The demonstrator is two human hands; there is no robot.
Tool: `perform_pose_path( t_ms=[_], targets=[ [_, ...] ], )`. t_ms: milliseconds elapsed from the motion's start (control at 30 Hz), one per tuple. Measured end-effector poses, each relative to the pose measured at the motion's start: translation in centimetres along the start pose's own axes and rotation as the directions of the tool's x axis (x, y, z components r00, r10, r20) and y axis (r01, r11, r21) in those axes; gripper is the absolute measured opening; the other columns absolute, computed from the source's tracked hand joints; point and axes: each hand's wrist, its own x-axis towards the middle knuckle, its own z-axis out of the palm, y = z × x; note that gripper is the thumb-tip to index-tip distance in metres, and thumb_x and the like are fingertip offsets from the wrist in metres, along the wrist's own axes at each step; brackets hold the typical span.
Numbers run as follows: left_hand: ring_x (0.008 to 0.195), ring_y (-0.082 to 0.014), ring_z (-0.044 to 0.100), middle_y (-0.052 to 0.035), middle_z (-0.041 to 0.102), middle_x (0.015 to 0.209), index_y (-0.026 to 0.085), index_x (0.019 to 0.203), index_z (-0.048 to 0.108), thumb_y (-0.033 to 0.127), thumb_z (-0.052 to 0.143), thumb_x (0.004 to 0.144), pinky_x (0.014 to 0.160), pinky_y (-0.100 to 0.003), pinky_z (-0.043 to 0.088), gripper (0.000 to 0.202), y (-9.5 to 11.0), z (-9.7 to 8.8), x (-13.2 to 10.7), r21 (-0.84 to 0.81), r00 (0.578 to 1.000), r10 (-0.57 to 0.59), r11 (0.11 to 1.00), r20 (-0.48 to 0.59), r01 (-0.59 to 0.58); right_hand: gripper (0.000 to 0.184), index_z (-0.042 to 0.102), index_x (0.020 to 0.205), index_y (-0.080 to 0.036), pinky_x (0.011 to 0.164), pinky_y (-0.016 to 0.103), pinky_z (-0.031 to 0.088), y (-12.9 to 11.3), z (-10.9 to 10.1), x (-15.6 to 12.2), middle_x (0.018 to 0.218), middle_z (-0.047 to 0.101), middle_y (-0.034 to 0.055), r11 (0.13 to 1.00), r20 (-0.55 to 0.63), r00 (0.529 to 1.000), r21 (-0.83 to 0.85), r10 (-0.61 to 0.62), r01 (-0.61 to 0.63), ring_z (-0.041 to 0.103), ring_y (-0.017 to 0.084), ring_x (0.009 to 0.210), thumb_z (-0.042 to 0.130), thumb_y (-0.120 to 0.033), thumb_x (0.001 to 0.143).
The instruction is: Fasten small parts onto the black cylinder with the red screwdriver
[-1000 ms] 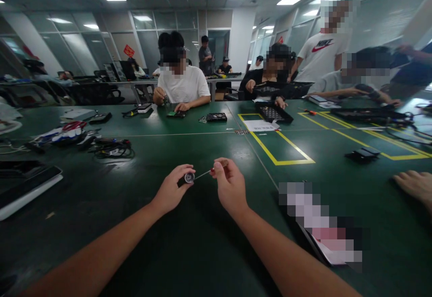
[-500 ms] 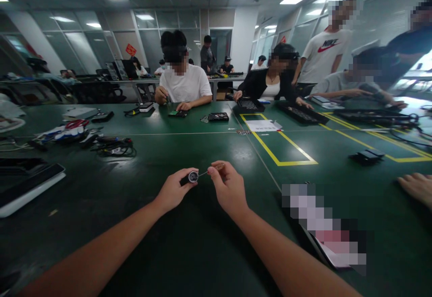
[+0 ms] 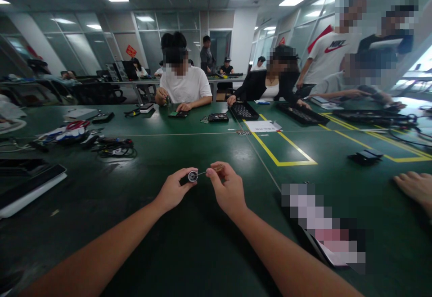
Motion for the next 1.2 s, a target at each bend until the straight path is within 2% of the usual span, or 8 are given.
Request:
perform_pose_path(
  t_ms=[133,333,533,667,833,967,1100,1200],
  targets=[
    [0.116,-0.0224,0.064,-0.0028,0.072,0.12,0.026,0.121,0.07,0.01,0.074,0.085,0.106,-0.039,0.047,0.04,-0.3,0.1,0.1,0.022,1.0,-0.001,1.0,-0.016,0.001,0.022,0.065,0.105,-0.023,0.065,0.031,0.054,-0.5,-0.1,-0.2,0.073,0.073,0.0003,1.0,0.013,1.0,-0.017,-0.019,0.019,0.071,0.019,0.067,0.062,-0.042,0.094],
    [0.115,-0.0232,0.064,-0.0032,0.071,0.119,0.028,0.123,0.07,0.012,0.073,0.086,0.105,-0.041,0.048,0.04,-0.1,0.0,-0.1,0.031,1.0,-0.002,1.0,0.009,0.002,0.022,0.064,0.105,-0.023,0.066,0.031,0.053,-0.6,-0.3,-0.1,0.074,0.072,0.0004,0.999,0.008,1.0,-0.037,-0.002,0.002,0.071,0.019,0.068,0.06,-0.042,0.095],
    [0.115,-0.0231,0.063,-0.003,0.071,0.119,0.028,0.122,0.07,0.013,0.073,0.085,0.105,-0.041,0.047,0.04,0.0,-0.1,-0.1,0.037,1.0,-0.011,0.999,0.019,0.011,0.022,0.066,0.1,-0.022,0.065,0.031,0.052,-0.5,-0.4,0.4,0.074,0.071,0.0008,0.998,-0.049,0.998,-0.052,0.036,-0.038,0.069,0.019,0.067,0.061,-0.043,0.094],
    [0.115,-0.0237,0.063,-0.0035,0.071,0.119,0.028,0.122,0.07,0.013,0.072,0.086,0.105,-0.043,0.048,0.039,0.0,-0.1,0.0,0.039,1.0,-0.006,0.999,0.02,0.005,0.022,0.066,0.102,-0.023,0.067,0.032,0.052,-0.3,-0.5,0.2,0.079,0.072,0.0012,0.999,0.025,1.0,-0.036,0.001,-0.001,0.07,0.019,0.07,0.062,-0.044,0.094],
    [0.114,-0.0244,0.064,-0.004,0.071,0.118,0.028,0.12,0.071,0.014,0.072,0.085,0.106,-0.045,0.048,0.038,-0.2,0.0,0.0,0.037,1.0,-0.009,0.999,0.021,0.009,0.017,0.061,0.108,-0.025,0.062,0.029,0.048,-0.7,-0.6,-0.4,0.071,0.066,-0.0022,0.997,0.191,0.981,0.067,-0.039,0.027,0.065,0.017,0.065,0.054,-0.038,0.099],
    [0.113,-0.024,0.065,-0.0044,0.072,0.118,0.027,0.12,0.071,0.014,0.072,0.085,0.105,-0.044,0.048,0.038,-0.4,0.0,0.0,0.024,1.0,-0.011,1.0,0.009,0.01,0.018,0.061,0.101,-0.025,0.061,0.028,0.047,-1.1,-0.6,-0.7,0.074,0.066,-0.001,0.993,0.264,0.961,0.107,-0.079,0.052,0.063,0.016,0.066,0.052,-0.04,0.1],
    [0.115,-0.0234,0.064,-0.0038,0.071,0.119,0.027,0.12,0.071,0.013,0.072,0.084,0.107,-0.044,0.047,0.039,-0.6,0.1,0.1,0.016,1.0,0.005,1.0,0.011,-0.005,0.043,0.065,0.086,-0.023,0.054,0.027,0.042,-1.0,-0.5,-0.6,0.063,0.059,-0.0011,0.993,0.187,0.98,0.101,-0.075,0.057,0.056,0.015,0.056,0.038,-0.051,0.104],
    [0.115,-0.0232,0.064,-0.0038,0.071,0.119,0.028,0.122,0.07,0.012,0.072,0.085,0.107,-0.044,0.046,0.04,-0.6,0.1,0.1,0.016,1.0,0.008,1.0,0.02,-0.008,0.047,0.067,0.087,-0.023,0.051,0.028,0.039,-1.1,-0.3,-0.5,0.062,0.058,-0.001,0.999,0.068,0.998,0.033,-0.009,0.007,0.054,0.015,0.052,0.035,-0.054,0.104]
  ],
)
